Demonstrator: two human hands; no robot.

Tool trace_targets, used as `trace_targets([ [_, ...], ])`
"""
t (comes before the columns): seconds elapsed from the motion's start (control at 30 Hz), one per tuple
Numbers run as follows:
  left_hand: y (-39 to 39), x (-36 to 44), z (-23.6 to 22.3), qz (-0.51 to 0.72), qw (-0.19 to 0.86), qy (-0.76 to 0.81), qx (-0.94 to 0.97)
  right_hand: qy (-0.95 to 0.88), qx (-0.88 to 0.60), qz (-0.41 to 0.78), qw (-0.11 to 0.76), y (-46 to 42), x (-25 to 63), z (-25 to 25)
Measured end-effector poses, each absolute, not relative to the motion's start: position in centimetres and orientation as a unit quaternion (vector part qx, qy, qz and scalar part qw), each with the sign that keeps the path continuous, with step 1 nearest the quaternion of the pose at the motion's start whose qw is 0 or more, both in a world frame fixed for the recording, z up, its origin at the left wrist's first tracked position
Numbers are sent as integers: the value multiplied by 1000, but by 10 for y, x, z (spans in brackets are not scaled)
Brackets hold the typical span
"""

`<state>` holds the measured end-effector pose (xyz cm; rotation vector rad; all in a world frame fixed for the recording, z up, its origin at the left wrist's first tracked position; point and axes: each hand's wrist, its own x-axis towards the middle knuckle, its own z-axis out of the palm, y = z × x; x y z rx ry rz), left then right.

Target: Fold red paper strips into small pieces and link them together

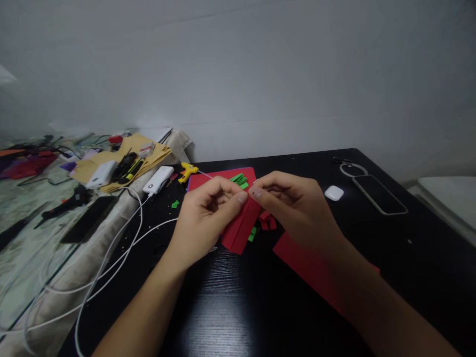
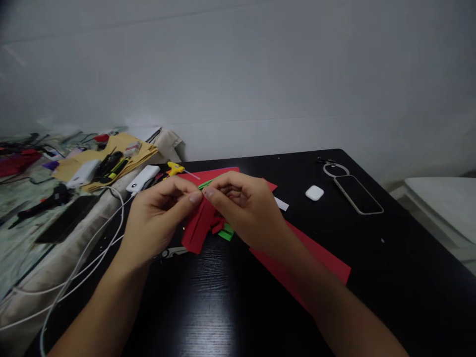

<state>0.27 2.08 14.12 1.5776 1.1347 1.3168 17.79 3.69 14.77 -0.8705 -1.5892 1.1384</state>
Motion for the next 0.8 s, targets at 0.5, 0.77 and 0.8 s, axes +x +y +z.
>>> trace_targets([
  [0.5, 23, 4, 140, 524, 359, 432, 640, -663, -351, 430, 502, 40, 174, 145],
  [0.77, 25, 5, 139, 523, 350, 436, 643, -663, -356, 429, 499, 45, 173, 142],
  [0.8, 26, 5, 138, 522, 351, 435, 644, -663, -357, 430, 497, 45, 173, 142],
])
